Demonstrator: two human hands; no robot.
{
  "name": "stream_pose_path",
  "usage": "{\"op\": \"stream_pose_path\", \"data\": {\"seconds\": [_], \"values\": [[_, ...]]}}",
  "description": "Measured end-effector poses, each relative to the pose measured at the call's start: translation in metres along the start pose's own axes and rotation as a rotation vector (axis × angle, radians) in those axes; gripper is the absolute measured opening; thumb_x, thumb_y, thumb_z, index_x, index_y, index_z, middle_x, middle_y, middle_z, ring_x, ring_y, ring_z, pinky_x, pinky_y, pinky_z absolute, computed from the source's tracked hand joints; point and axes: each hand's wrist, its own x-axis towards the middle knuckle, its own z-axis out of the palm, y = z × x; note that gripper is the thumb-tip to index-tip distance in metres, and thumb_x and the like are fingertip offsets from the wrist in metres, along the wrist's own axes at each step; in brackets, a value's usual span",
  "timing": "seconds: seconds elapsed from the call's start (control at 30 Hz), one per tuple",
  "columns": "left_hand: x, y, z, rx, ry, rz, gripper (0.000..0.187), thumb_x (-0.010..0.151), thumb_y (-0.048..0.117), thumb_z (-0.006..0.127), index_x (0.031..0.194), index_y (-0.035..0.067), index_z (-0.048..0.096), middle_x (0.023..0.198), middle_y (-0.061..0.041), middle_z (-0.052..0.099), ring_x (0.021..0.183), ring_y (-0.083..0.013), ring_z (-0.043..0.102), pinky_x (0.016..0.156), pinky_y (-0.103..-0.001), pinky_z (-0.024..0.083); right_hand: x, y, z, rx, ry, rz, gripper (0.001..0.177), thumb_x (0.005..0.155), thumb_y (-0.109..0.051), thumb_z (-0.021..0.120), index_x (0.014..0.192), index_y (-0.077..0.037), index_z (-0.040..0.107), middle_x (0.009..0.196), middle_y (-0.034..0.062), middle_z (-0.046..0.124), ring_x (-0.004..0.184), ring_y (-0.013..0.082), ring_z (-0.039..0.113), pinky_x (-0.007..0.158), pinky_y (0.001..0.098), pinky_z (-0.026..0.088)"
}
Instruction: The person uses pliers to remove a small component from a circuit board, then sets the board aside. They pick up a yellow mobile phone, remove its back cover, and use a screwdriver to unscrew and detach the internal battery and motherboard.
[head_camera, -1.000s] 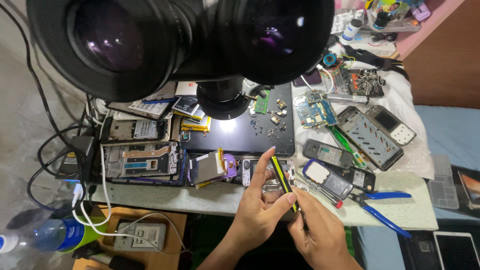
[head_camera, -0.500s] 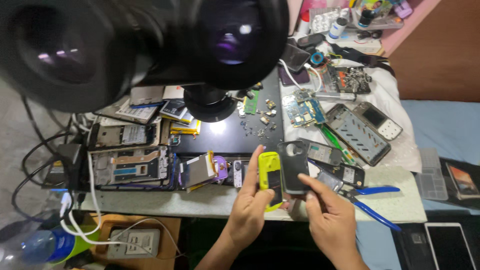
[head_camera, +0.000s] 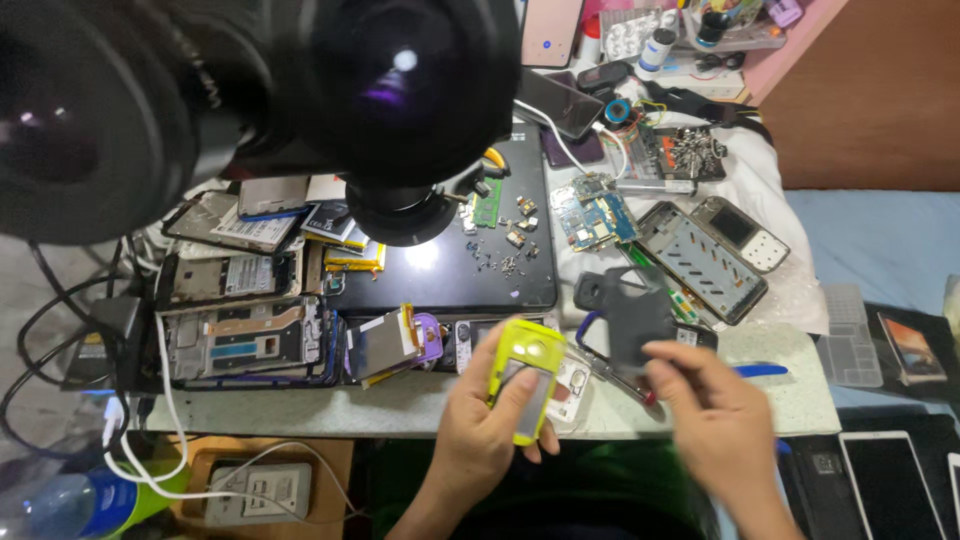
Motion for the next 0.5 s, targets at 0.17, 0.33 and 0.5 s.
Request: {"op": "stream_pose_path", "data": {"seconds": [0.17, 0.33, 0.5], "values": [[-0.007, -0.012, 0.010, 0.050, -0.030, -0.072, 0.056, 0.100, 0.015, 0.056, 0.154, 0.008, 0.042, 0.092, -0.011, 0.073, 0.053, -0.0138, 0.064, 0.044, -0.025, 0.050, 0.020, -0.019, -0.009, -0.029, 0.021, -0.077, 0.022, 0.102, -0.002, 0.061, 0.122, -0.003, 0.068, 0.097, 0.0107, 0.073, 0.083, 0.0129, 0.071, 0.072, 0.0246, 0.054], [-0.009, -0.020, 0.009, 0.049, -0.032, -0.070, 0.056, 0.101, 0.015, 0.056, 0.155, 0.008, 0.041, 0.094, -0.010, 0.073, 0.054, -0.0135, 0.064, 0.045, -0.025, 0.050, 0.049, -0.037, 0.018, -0.037, -0.224, -0.098, 0.031, 0.099, -0.002, 0.063, 0.129, -0.004, 0.060, 0.095, 0.0105, 0.068, 0.073, 0.0116, 0.069, 0.057, 0.0265, 0.052], [-0.015, -0.022, 0.009, 0.032, -0.073, -0.083, 0.054, 0.103, 0.018, 0.055, 0.153, 0.006, 0.041, 0.097, -0.011, 0.074, 0.057, -0.0143, 0.066, 0.047, -0.025, 0.051, 0.081, -0.057, 0.074, -0.084, -0.468, -0.169, 0.021, 0.095, -0.004, 0.062, 0.116, -0.003, 0.065, 0.091, 0.0055, 0.076, 0.065, 0.0096, 0.066, 0.057, 0.0244, 0.054]]}}
